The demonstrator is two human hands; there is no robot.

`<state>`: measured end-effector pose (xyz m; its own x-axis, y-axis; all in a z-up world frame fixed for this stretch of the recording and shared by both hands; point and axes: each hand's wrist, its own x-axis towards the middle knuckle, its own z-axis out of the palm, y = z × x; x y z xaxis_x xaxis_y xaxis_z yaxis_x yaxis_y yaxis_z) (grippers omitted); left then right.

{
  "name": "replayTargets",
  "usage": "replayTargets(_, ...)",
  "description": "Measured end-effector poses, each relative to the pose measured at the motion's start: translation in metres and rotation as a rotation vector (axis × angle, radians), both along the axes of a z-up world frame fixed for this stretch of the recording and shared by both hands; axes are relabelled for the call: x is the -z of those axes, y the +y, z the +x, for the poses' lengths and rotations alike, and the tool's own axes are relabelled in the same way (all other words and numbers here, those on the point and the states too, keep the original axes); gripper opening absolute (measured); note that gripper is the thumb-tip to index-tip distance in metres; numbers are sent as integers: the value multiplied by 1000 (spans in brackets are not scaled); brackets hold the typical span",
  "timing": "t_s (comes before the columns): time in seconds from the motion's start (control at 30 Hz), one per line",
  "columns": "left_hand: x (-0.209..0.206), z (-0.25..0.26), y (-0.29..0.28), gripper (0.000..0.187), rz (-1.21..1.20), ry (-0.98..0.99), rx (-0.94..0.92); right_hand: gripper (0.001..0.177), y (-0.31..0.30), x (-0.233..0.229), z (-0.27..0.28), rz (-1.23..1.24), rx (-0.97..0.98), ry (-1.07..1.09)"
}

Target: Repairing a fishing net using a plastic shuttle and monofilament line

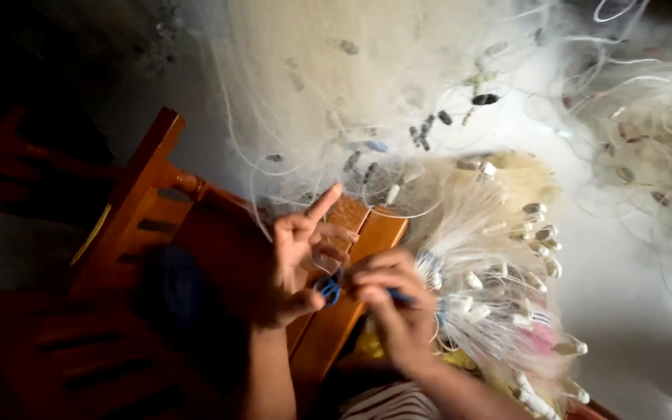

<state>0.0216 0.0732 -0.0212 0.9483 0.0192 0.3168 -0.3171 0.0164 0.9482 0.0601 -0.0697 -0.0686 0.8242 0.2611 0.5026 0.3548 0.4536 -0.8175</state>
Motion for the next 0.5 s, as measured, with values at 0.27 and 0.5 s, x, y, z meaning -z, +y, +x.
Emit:
replayTargets(0.27, 10, 10, -5, 32, -368, -81, -43, 17, 38, 28, -23, 235, -370, 789)
replayTargets(0.5, 5, 14, -8, 19, -354, -170, -224, 21, 22, 27, -28, 22, -439, 599)
